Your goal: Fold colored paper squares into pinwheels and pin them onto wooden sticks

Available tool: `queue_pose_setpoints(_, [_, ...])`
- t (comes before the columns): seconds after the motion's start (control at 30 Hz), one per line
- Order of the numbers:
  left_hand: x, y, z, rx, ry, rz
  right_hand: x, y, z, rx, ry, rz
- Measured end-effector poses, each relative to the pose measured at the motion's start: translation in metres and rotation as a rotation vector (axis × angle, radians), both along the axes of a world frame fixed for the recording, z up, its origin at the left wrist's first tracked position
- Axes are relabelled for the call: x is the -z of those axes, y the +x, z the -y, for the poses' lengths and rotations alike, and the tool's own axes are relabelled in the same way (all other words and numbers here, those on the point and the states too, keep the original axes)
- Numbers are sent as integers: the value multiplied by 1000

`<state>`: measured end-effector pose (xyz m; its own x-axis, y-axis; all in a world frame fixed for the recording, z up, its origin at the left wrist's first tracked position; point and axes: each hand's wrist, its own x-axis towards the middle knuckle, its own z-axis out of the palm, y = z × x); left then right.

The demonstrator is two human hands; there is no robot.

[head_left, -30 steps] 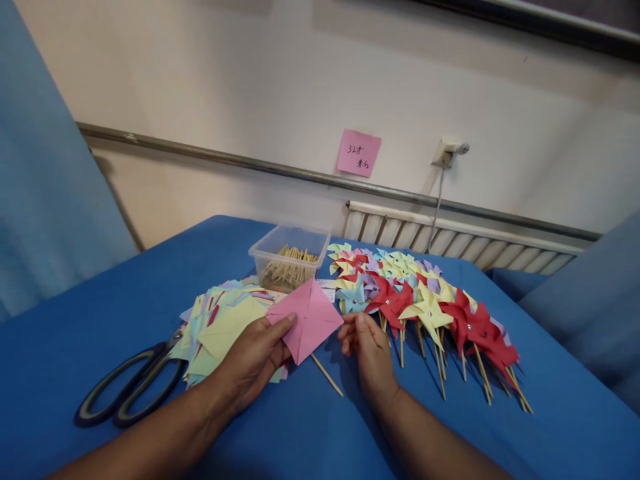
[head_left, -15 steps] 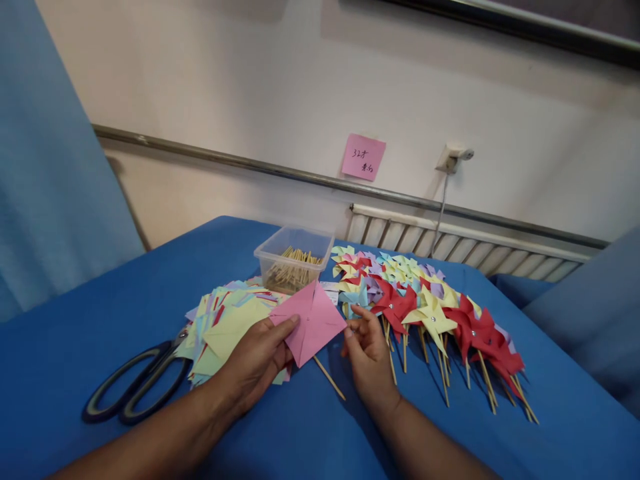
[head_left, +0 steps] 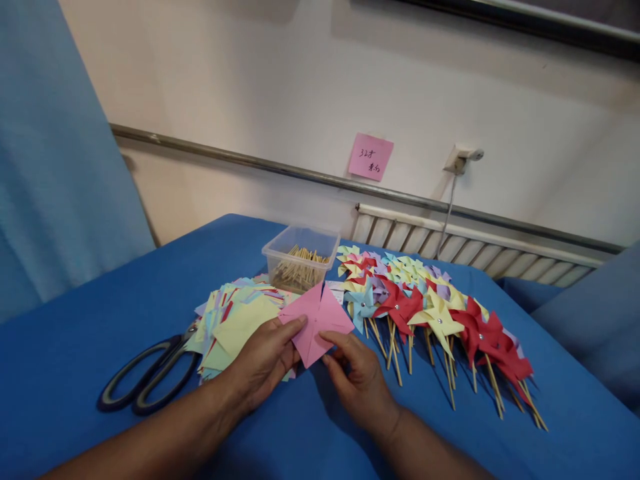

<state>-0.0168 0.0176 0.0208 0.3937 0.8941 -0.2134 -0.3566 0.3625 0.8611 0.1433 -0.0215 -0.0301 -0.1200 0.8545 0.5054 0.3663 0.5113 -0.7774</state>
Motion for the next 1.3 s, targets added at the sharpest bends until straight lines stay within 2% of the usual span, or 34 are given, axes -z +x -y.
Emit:
queue_pose_setpoints(0.37, [1, 2, 2, 39, -3, 65, 4, 0, -3, 47, -109, -125])
queue_pose_setpoints(0.6, [-1, 5, 6, 63, 22, 34, 5, -1, -9, 78, -147, -245])
queue_pose_setpoints(0.77, [-3, 8, 8, 53, 55, -71, 3, -2, -9, 148, -171, -275])
queue_pose_setpoints(1.13, [0, 9, 8, 55, 173, -345, 1, -2, -9, 172, -228, -304])
queue_pose_setpoints(1.3, [3, 8, 7, 67, 188, -377, 1, -3, -9, 177, -243, -334])
